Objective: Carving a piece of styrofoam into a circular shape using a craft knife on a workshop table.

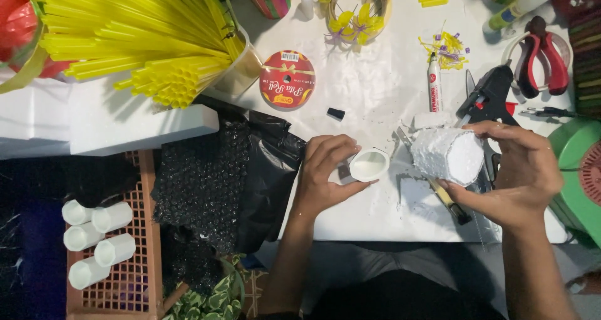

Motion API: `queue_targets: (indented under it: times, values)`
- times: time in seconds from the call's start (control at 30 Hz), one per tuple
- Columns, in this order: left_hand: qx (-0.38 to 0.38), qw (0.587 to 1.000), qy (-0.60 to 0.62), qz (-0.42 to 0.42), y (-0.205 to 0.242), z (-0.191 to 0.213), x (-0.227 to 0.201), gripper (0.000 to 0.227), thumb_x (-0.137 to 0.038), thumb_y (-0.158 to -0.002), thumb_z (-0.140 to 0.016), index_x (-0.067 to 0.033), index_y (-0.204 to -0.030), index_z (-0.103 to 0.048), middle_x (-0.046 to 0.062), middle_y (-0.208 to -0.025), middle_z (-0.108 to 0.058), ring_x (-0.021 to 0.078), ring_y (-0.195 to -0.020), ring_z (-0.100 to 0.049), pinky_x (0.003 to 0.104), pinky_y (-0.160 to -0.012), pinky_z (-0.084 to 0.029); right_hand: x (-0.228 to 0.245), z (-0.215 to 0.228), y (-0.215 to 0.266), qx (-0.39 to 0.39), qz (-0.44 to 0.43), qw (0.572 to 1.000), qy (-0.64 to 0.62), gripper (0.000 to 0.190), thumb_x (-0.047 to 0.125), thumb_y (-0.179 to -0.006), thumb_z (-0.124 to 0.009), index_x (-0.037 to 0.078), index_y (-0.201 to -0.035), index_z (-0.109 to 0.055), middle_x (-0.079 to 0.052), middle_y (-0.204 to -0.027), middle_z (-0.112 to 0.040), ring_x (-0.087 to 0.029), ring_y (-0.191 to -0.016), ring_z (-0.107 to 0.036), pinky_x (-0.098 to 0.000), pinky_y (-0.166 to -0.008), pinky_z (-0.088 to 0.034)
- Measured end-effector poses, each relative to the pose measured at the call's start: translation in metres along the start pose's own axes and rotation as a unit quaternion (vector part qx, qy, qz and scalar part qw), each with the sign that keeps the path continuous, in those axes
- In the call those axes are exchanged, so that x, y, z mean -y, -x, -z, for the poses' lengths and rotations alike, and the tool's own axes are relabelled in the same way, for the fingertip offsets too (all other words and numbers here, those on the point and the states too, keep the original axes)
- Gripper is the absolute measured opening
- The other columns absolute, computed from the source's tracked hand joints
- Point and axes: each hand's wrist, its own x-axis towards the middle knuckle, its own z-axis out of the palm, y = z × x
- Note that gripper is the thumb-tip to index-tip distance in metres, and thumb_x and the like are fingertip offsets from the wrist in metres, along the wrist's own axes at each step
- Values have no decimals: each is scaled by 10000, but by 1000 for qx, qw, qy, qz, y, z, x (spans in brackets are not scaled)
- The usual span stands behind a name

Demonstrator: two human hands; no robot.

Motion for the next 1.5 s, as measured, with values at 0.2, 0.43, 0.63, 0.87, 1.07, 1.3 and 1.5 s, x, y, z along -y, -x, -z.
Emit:
queue_targets:
  times: [0.2,0.43,0.63,0.87,1.07,1.3,1.5]
  values:
    - [-2,1000,-12,-1,4,-2,4,735,-241,-753,-1025,-150,-1313,-558,71,-1329,-621,293,-1206,-582,407,-1037,-511,-4,2,5,-12,-11,1000,4,833,20,-613,-900,-181,-1262,-417,-363,-1181,-555,-498,-1156,-646,-546,-1074,-564]
    - [8,1000,-27,2,-1,0,0,737,-322,-748,-1013,-119,-1304,-575,79,-1324,-636,298,-1196,-590,422,-1038,-467,-1,1,0,4,16,1000,19,840,41,-618,-916,-180,-1252,-412,-380,-1150,-574,-498,-1109,-662,-550,-1044,-581]
    - [11,1000,-21,13,-4,2,-3,684,-326,-750,-996,-103,-1270,-611,77,-1287,-656,292,-1150,-591,409,-1004,-486,-5,2,2,-1,11,1000,7,844,55,-619,-912,-158,-1257,-401,-334,-1165,-544,-487,-1121,-653,-575,-1069,-579]
    - [18,999,-21,17,-4,1,-4,693,-331,-745,-994,-97,-1266,-601,86,-1283,-651,297,-1161,-584,412,-1001,-492,-10,4,5,-3,22,1000,15,799,55,-653,-913,-138,-1249,-416,-282,-1169,-524,-487,-1111,-673,-588,-1037,-598]
    - [17,999,-27,21,-8,2,-7,683,-344,-746,-983,-76,-1242,-598,103,-1259,-662,303,-1156,-604,425,-1020,-490,-10,6,3,-10,35,999,34,798,44,-650,-926,-165,-1225,-414,-281,-1187,-481,-507,-1089,-669,-626,-1024,-604]
    - [18,998,-35,47,-12,0,-9,676,-372,-750,-953,-72,-1243,-600,90,-1243,-670,294,-1146,-615,420,-1030,-491,-11,10,4,-34,9,999,38,759,42,-672,-934,-135,-1205,-424,-262,-1161,-497,-502,-1084,-697,-552,-967,-607]
    - [6,997,-48,59,-14,-4,-11,672,-319,-735,-946,-63,-1244,-590,106,-1232,-673,304,-1140,-638,426,-1044,-488,-19,13,3,-30,15,999,14,792,65,-644,-946,-101,-1208,-415,-250,-1141,-536,-502,-1122,-684,-565,-996,-600]
